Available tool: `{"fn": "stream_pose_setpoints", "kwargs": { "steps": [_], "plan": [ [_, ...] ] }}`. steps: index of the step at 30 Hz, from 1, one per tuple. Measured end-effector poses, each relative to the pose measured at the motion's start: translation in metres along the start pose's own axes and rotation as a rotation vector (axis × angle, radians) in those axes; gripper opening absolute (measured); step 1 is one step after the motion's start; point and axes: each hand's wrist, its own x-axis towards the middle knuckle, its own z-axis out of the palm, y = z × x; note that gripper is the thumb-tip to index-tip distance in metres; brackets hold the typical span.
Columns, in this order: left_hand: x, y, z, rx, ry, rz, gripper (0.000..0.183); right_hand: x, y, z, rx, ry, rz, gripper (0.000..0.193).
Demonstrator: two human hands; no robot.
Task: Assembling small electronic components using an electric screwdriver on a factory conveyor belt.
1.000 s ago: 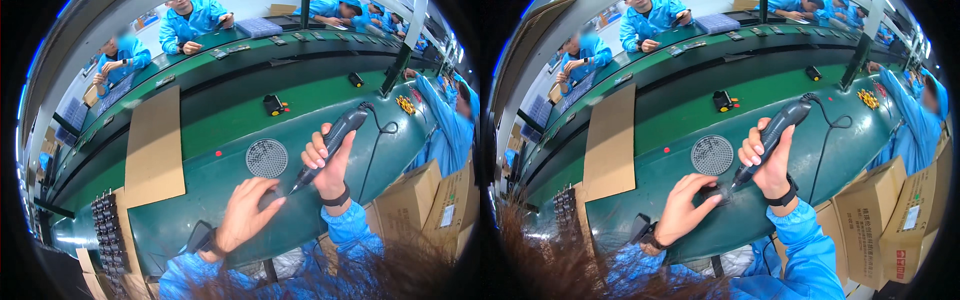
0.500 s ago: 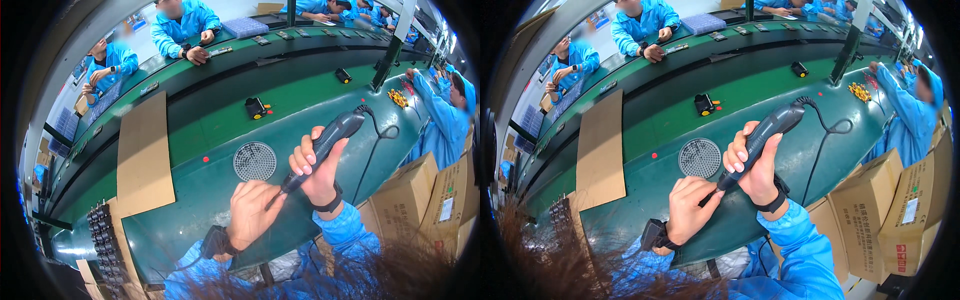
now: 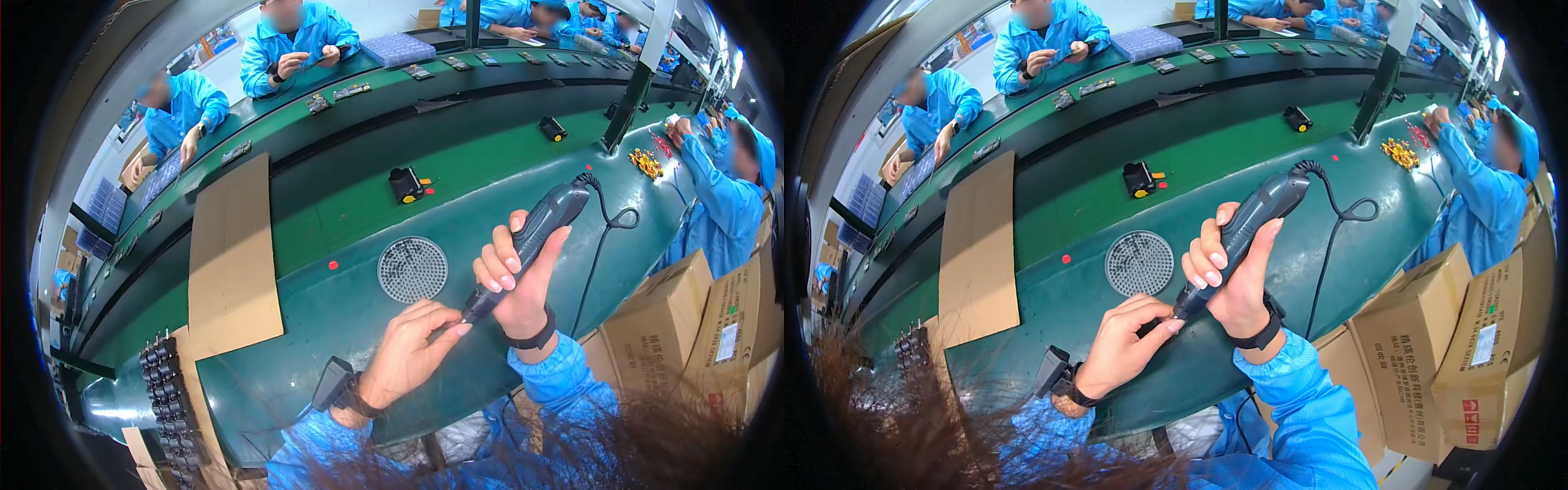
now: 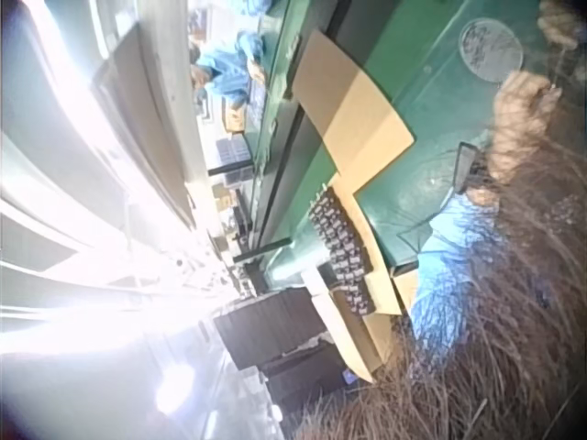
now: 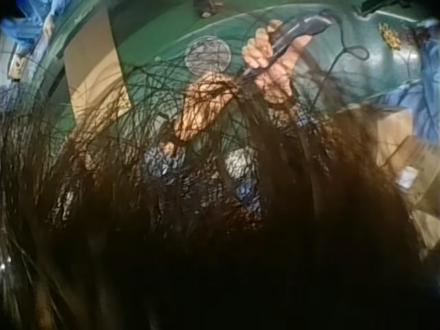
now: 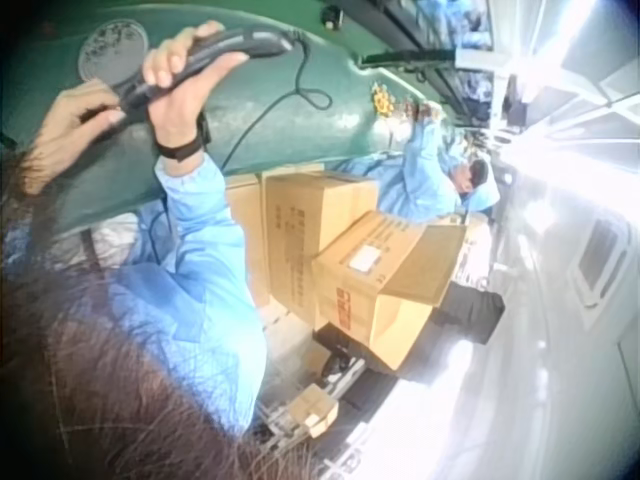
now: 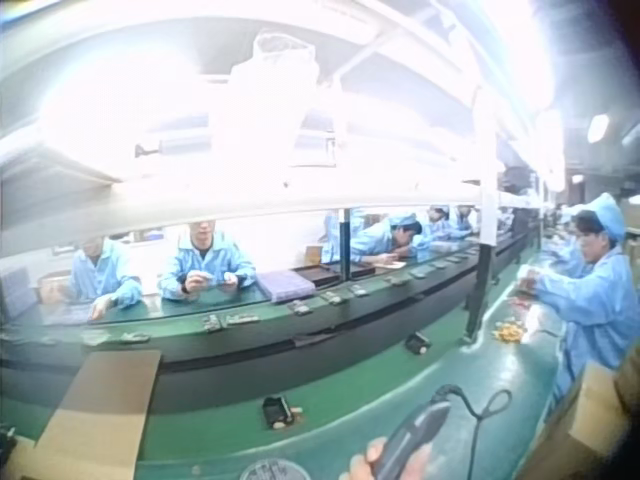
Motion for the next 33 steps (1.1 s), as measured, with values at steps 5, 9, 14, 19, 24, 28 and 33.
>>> {"fn": "stream_pose_setpoints", "kwargs": {
  "steps": [5, 9, 14, 19, 24, 28, 33],
  "plan": [
    [-0.001, -0.002, -0.002, -0.609, -0.250, -0.409, 0.014, 0.001, 0.000, -0.002, 0.116, -0.005, 0.055, 0.059],
    [-0.001, 0.006, -0.001, -0.421, -0.159, -0.320, 0.014, -0.002, -0.001, 0.000, -0.016, -0.053, -0.032, 0.058],
    [-0.004, 0.019, -0.004, 0.063, -0.036, -0.030, 0.012, 0.004, -0.009, -0.004, 0.176, -0.020, -0.039, 0.056],
    [-0.008, 0.012, 0.000, 0.042, -0.020, 0.004, 0.011, 0.005, -0.012, 0.000, 0.273, 0.096, -0.023, 0.059],
    [-0.004, 0.012, 0.002, -0.050, 0.000, 0.020, 0.007, 0.004, -0.010, -0.001, 0.272, 0.045, -0.031, 0.057],
    [-0.003, 0.011, 0.004, -0.048, 0.007, -0.025, 0.006, 0.002, -0.007, -0.001, 0.214, 0.019, -0.039, 0.057],
    [0.002, 0.023, -0.007, -0.071, -0.085, -0.103, 0.011, 0.001, -0.013, -0.003, 0.216, 0.018, -0.094, 0.057]
  ]
}}
